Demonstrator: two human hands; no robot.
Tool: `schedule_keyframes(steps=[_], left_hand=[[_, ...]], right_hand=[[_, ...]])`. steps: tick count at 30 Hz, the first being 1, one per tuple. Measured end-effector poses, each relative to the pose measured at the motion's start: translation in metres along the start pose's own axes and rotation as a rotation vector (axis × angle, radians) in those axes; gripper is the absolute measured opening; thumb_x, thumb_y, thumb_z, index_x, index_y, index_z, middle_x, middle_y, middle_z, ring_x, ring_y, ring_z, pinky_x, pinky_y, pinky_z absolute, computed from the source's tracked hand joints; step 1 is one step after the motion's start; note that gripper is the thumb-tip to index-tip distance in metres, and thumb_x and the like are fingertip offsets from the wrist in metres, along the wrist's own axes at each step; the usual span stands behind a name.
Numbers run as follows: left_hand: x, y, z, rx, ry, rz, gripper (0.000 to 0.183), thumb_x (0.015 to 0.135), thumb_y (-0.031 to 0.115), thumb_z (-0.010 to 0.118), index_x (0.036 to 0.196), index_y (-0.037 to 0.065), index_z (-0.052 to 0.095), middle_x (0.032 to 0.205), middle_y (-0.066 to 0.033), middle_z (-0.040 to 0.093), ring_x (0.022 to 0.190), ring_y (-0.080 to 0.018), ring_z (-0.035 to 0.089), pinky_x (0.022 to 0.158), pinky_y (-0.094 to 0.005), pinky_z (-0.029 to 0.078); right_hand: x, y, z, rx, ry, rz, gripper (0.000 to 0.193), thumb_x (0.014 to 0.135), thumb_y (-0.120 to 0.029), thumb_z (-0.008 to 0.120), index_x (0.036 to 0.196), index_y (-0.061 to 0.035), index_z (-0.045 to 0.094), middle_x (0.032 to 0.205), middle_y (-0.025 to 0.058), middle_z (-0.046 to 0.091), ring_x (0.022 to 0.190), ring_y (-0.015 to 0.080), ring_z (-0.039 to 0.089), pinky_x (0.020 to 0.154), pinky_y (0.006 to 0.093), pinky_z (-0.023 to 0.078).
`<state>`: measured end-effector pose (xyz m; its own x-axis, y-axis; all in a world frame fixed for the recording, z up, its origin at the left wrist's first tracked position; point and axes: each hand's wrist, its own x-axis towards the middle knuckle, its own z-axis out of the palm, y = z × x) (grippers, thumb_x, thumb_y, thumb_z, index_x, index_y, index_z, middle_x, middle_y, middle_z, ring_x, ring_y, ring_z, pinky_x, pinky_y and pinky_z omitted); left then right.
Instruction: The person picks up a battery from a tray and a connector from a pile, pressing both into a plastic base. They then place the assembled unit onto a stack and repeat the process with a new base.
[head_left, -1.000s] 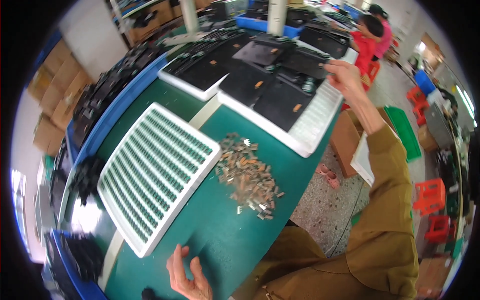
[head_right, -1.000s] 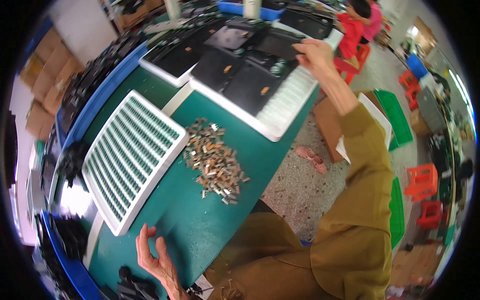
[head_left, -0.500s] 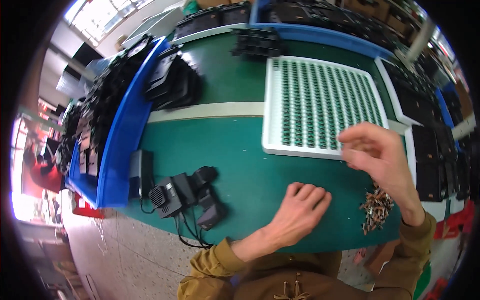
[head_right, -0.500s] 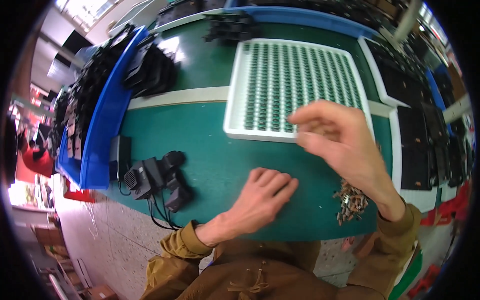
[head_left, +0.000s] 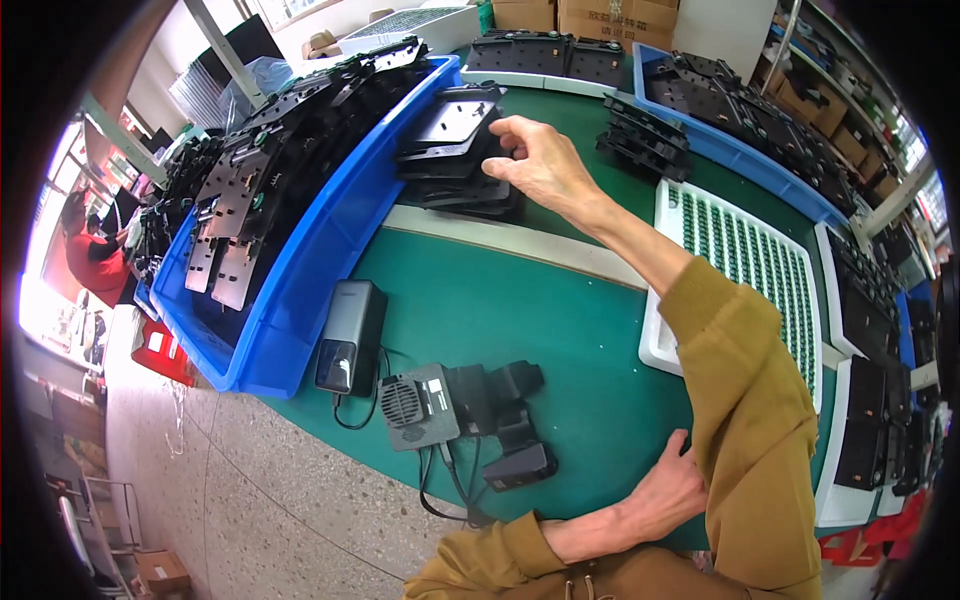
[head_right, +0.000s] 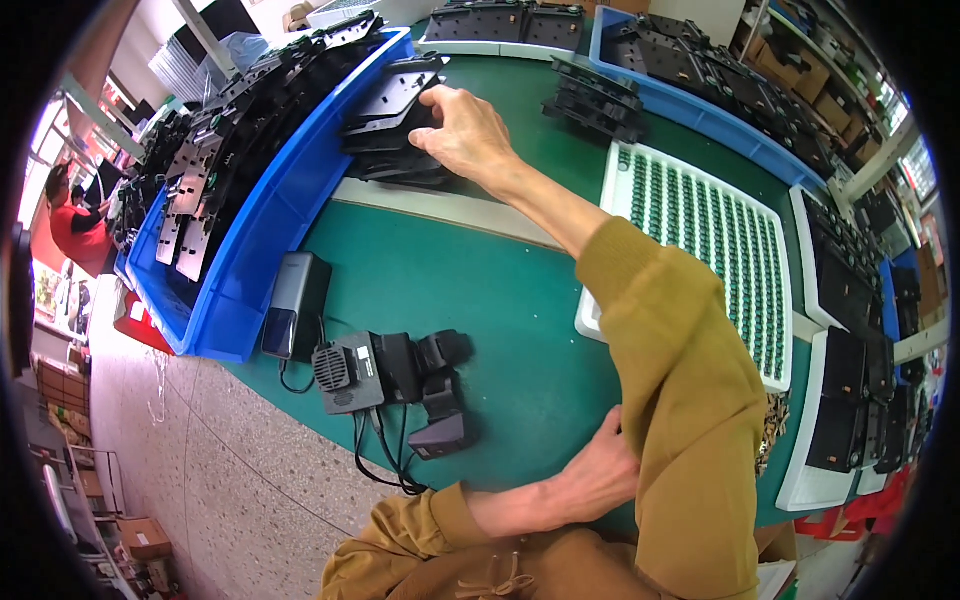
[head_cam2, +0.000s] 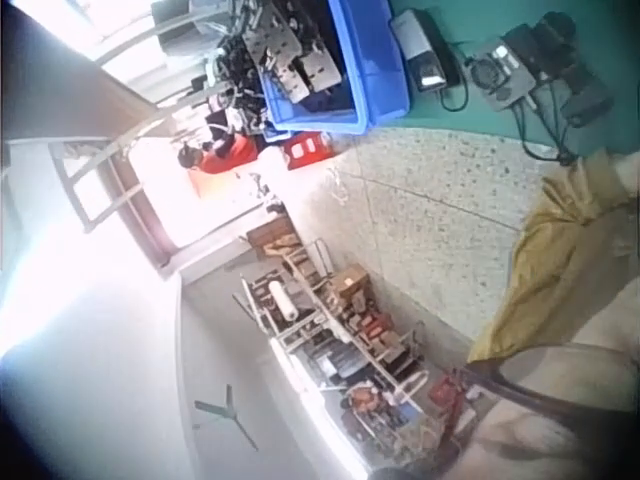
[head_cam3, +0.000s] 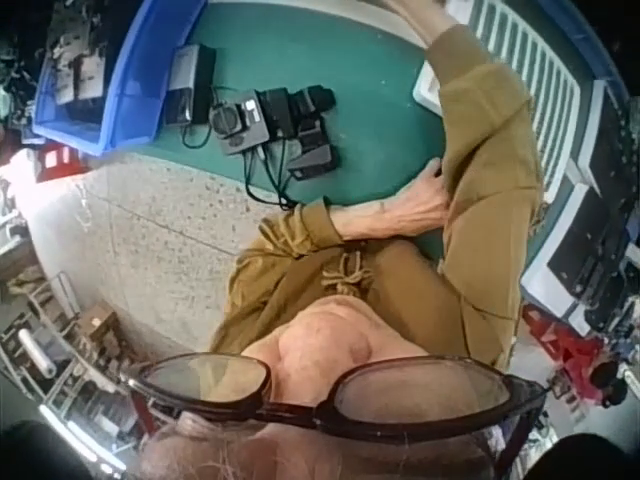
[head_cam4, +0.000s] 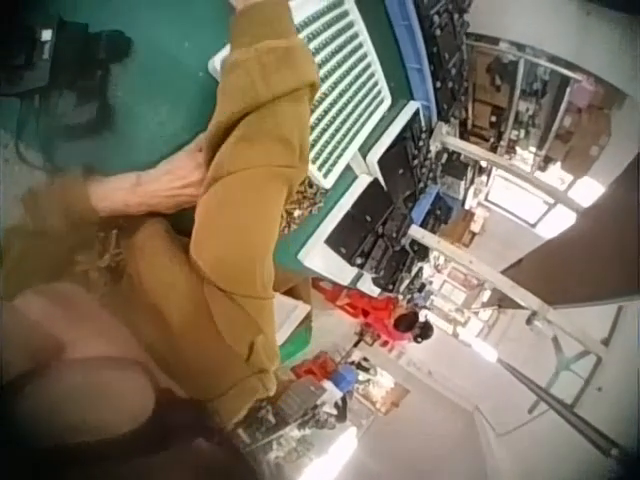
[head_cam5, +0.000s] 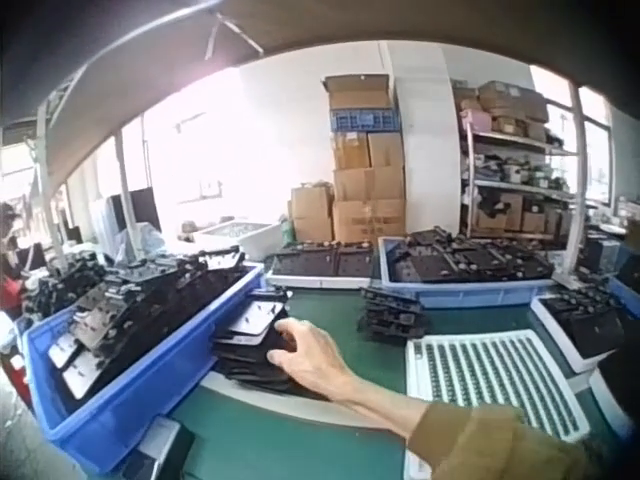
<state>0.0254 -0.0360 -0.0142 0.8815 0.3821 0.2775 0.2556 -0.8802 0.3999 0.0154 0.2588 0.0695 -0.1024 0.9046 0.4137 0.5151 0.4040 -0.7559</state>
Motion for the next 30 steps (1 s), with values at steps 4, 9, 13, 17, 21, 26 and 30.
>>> schedule_keyframes(steps=[4, 9, 13, 17, 21, 26, 30], left_hand=[[0.005, 0.001, 0.019, 0.173, 0.335, -0.019, 0.047, 0.098, 0.01, 0.046, 0.143, 0.003, 0.04, 0.146, -0.0096, 0.043, 0.137, -0.0254, 0.039, 0.114, -0.0356, 0.036], [0.002, -0.001, 0.01, -0.055, 0.223, 0.0, 0.044, 0.081, 0.014, 0.063, 0.122, 0.001, 0.062, 0.123, -0.0127, 0.056, 0.117, -0.0285, 0.05, 0.101, -0.0482, 0.041], [-0.001, 0.0, -0.01, 0.069, 0.132, -0.024, 0.035, 0.076, 0.014, 0.064, 0.104, -0.006, 0.067, 0.111, -0.0181, 0.056, 0.108, -0.0291, 0.051, 0.098, -0.0489, 0.042], [0.001, 0.002, -0.011, 0.078, 0.09, -0.015, 0.034, 0.079, 0.014, 0.063, 0.108, -0.004, 0.065, 0.113, -0.0161, 0.054, 0.109, -0.0272, 0.051, 0.1, -0.048, 0.042], [0.002, 0.001, -0.012, 0.064, 0.088, -0.027, 0.035, 0.08, 0.015, 0.062, 0.109, -0.004, 0.063, 0.114, -0.0155, 0.052, 0.11, -0.0265, 0.051, 0.099, -0.0474, 0.042], [0.002, 0.0, -0.013, 0.088, 0.053, -0.03, 0.037, 0.079, 0.015, 0.063, 0.112, -0.003, 0.062, 0.116, -0.0151, 0.051, 0.111, -0.0262, 0.05, 0.099, -0.047, 0.042], [0.002, -0.001, -0.014, 0.062, 0.037, -0.019, 0.038, 0.078, 0.015, 0.063, 0.112, -0.003, 0.062, 0.116, -0.0149, 0.051, 0.111, -0.0264, 0.05, 0.099, -0.0469, 0.041]], right_hand=[[0.041, 0.02, 0.005, -0.23, 0.086, -0.127, 0.056, 0.075, -0.024, 0.075, 0.124, -0.0013, 0.064, 0.123, 0.025, 0.063, 0.112, 0.0401, 0.062, 0.096, 0.0454, 0.049], [0.083, 0.068, -0.04, -0.336, 0.399, -0.034, 0.047, 0.077, -0.021, 0.072, 0.119, -0.0011, 0.066, 0.117, 0.0226, 0.066, 0.109, 0.0369, 0.064, 0.096, 0.0444, 0.05], [0.075, 0.106, -0.134, -0.539, 0.322, 0.076, 0.045, 0.078, -0.024, 0.072, 0.116, -0.0014, 0.068, 0.116, 0.0203, 0.068, 0.109, 0.0356, 0.065, 0.096, 0.0427, 0.05], [0.056, 0.156, -0.19, -0.654, 0.191, 0.191, 0.047, 0.083, -0.034, 0.07, 0.118, -0.0026, 0.069, 0.116, 0.0196, 0.069, 0.11, 0.0351, 0.065, 0.096, 0.0404, 0.049], [0.051, 0.17, -0.196, -0.343, 0.049, 0.214, 0.047, 0.084, -0.028, 0.071, 0.121, 0.0005, 0.066, 0.108, 0.0138, 0.069, 0.103, 0.024, 0.064, 0.092, 0.0359, 0.047], [0.044, 0.163, -0.196, -0.379, 0.035, 0.19, 0.043, 0.079, -0.024, 0.077, 0.114, -0.0018, 0.07, 0.096, 0.0109, 0.069, 0.092, 0.0222, 0.065, 0.086, 0.0341, 0.05], [0.039, 0.161, -0.198, -0.2, 0.118, 0.124, 0.039, 0.079, -0.02, 0.078, 0.113, -0.0025, 0.071, 0.097, 0.0093, 0.071, 0.089, 0.0187, 0.066, 0.084, 0.0328, 0.051]])
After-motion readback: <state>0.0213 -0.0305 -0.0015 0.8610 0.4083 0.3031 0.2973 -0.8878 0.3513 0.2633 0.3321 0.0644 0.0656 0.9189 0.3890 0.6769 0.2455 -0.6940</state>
